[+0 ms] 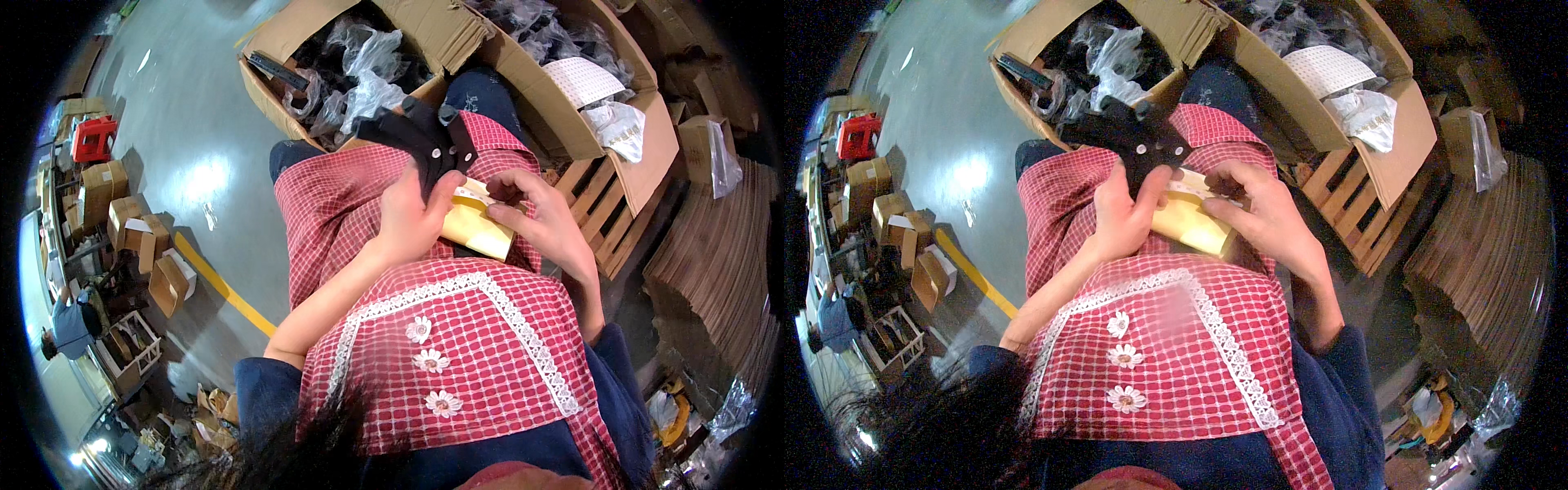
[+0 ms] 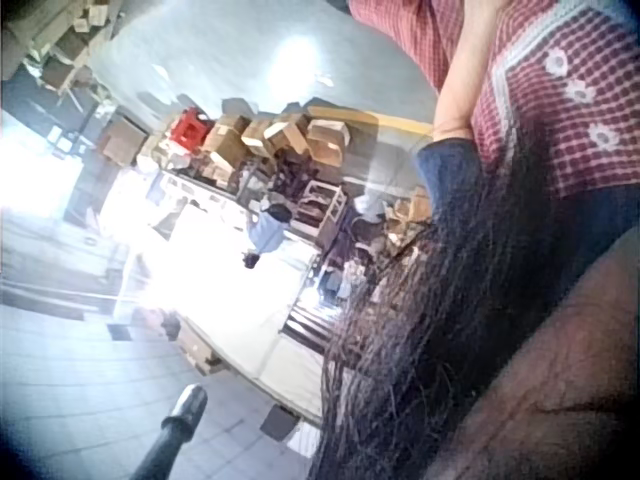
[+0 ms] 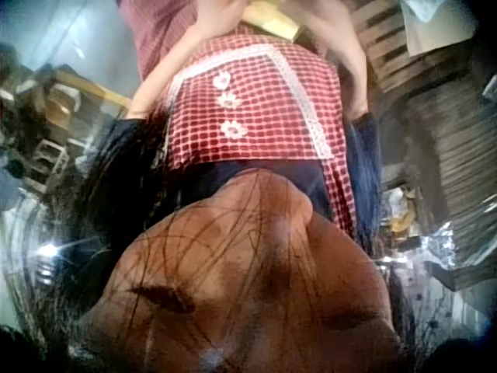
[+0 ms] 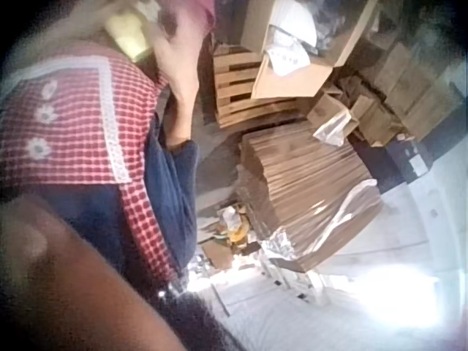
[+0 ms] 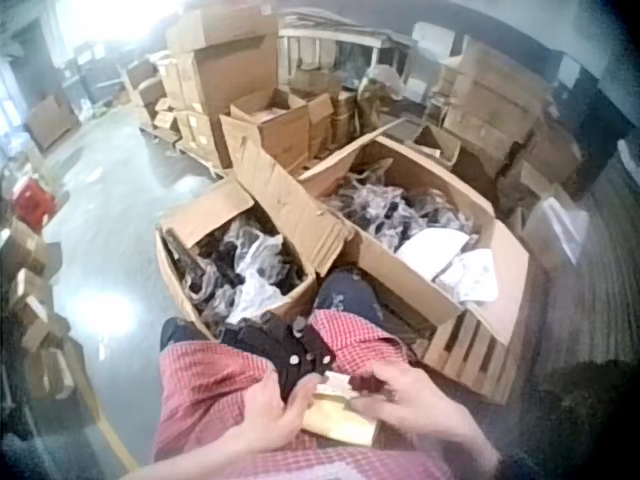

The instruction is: The person picks up black plastic components from cardboard boxes, places some into plastic bags, and applies small circular white stickers to the surfaces of other components by hand.

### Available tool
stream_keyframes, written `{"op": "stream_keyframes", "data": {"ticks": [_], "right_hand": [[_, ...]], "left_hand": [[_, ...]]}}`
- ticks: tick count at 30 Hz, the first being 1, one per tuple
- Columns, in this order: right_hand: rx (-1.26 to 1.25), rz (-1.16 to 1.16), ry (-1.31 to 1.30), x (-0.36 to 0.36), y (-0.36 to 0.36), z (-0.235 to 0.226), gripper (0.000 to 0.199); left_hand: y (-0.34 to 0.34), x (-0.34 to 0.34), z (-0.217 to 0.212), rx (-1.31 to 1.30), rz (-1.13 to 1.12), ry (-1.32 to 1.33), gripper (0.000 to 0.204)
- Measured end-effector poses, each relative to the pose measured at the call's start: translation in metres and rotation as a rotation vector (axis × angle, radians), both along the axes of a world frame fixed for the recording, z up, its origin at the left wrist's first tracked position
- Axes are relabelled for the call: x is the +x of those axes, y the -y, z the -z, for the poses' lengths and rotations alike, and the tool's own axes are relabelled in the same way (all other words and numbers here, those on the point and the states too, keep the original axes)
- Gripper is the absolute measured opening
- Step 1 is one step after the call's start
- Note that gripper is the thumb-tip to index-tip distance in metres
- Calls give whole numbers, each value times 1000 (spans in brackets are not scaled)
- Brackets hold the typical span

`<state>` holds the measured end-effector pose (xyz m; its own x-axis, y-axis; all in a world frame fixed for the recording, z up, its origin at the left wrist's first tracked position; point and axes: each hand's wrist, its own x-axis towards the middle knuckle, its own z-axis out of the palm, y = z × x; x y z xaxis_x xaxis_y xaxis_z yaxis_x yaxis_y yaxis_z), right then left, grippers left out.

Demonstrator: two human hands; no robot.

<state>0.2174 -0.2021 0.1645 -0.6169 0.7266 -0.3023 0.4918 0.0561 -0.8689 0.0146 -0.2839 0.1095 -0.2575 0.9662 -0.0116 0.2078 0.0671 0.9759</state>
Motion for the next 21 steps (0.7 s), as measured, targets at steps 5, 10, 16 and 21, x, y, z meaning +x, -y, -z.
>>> {"op": "stream_keyframes", "data": {"ticks": [5,10,16,21], "right_hand": [[-59,90,-62,1,3,8,33],[-91,123,22,3,5,4,31],[51,54,124,2,8,2,26],[398,-105,182,0,6,1,22]], "left_hand": [[2,0,-5,59,-18,104,19],[0,-2,-8,41,-7,73,17],[-1,-2,-9,-12,19,67,17],[-3,-1,-3,-55,28,52,21]]}}
